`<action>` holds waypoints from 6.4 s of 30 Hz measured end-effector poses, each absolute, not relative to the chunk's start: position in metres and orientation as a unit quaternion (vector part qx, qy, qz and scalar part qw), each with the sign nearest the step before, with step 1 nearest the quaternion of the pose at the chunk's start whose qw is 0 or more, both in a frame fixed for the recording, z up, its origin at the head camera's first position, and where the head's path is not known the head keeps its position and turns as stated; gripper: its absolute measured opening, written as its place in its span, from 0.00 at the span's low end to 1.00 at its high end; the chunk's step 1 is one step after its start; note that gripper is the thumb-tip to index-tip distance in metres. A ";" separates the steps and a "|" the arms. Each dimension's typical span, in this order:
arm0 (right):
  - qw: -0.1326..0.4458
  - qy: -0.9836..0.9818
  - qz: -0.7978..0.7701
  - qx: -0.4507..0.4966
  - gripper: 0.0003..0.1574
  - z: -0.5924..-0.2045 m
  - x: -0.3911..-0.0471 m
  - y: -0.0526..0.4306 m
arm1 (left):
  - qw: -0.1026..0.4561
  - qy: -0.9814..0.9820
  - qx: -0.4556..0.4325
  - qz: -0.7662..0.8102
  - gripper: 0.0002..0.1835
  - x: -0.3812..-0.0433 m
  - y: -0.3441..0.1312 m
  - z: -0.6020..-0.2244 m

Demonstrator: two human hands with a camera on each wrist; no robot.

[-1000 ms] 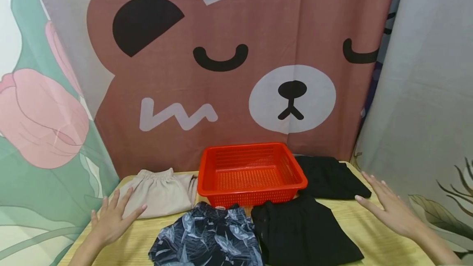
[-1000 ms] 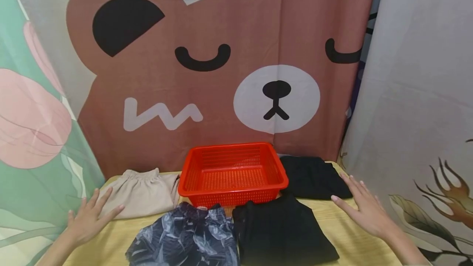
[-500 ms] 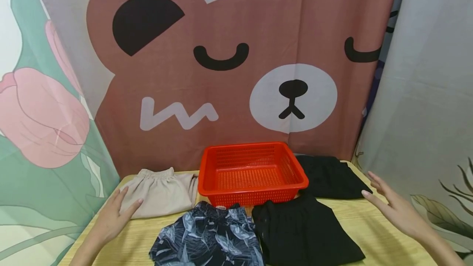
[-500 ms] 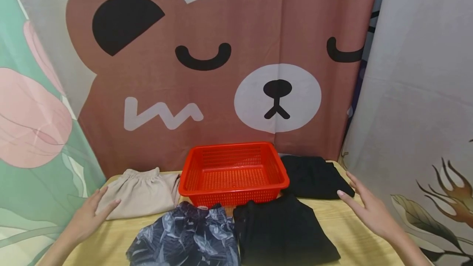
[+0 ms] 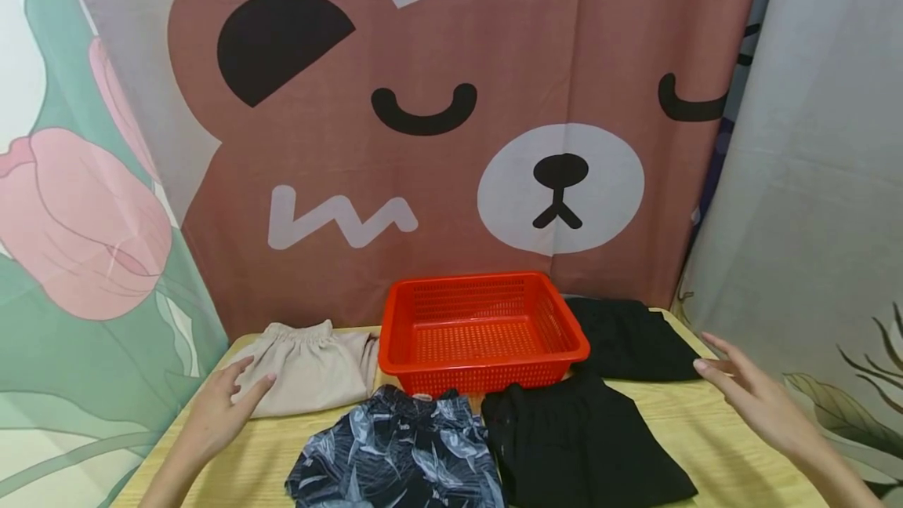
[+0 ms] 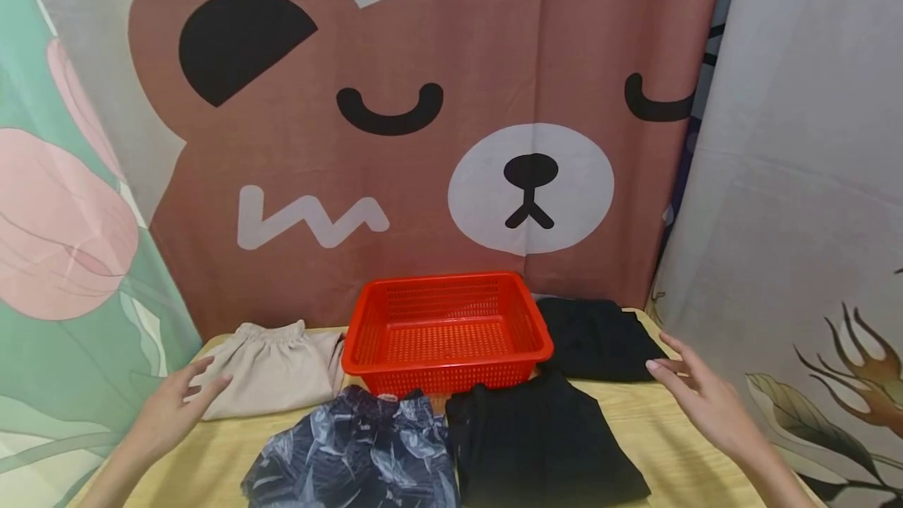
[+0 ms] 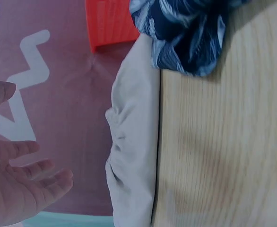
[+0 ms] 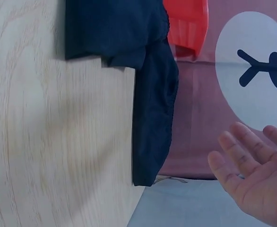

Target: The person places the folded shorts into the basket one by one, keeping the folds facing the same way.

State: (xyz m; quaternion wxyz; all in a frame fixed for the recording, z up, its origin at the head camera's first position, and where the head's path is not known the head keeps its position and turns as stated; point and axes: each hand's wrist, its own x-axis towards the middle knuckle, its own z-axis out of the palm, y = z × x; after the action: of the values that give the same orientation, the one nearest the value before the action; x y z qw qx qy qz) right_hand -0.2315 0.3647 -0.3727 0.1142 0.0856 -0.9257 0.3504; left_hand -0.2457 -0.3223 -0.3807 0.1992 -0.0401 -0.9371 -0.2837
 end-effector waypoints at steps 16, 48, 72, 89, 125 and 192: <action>0.129 -0.896 0.416 0.082 0.39 -0.371 -0.226 0.357 | 0.241 -0.894 -0.037 -0.374 0.28 -0.243 -0.292 -0.377; 0.136 -0.880 0.444 0.102 0.35 -0.387 -0.212 0.336 | 0.196 -0.863 -0.068 -0.461 0.23 -0.231 -0.215 -0.376; 0.038 -0.888 0.454 0.070 0.42 -0.398 -0.211 0.320 | 0.060 -0.848 -0.090 -0.518 0.31 -0.223 -0.162 -0.396; -0.012 -0.896 0.442 0.033 0.47 -0.414 -0.215 0.314 | 0.022 -0.829 -0.133 -0.542 0.27 -0.227 -0.128 -0.409; -0.089 -0.901 0.422 -0.048 0.54 -0.433 -0.228 0.307 | -0.113 -0.784 -0.091 -0.604 0.35 -0.225 -0.043 -0.423; -0.120 -0.817 0.563 0.044 0.56 -0.445 -0.231 0.302 | -0.113 -0.729 -0.032 -0.674 0.40 -0.249 0.014 -0.442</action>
State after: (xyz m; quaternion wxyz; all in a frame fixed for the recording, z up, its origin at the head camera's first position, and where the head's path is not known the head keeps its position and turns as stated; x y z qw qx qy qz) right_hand -0.2305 0.3023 -0.4453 -0.1204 0.0440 -0.8166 0.5627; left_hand -0.2490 0.0142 -0.4419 -0.1134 -0.0317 -0.7292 -0.6741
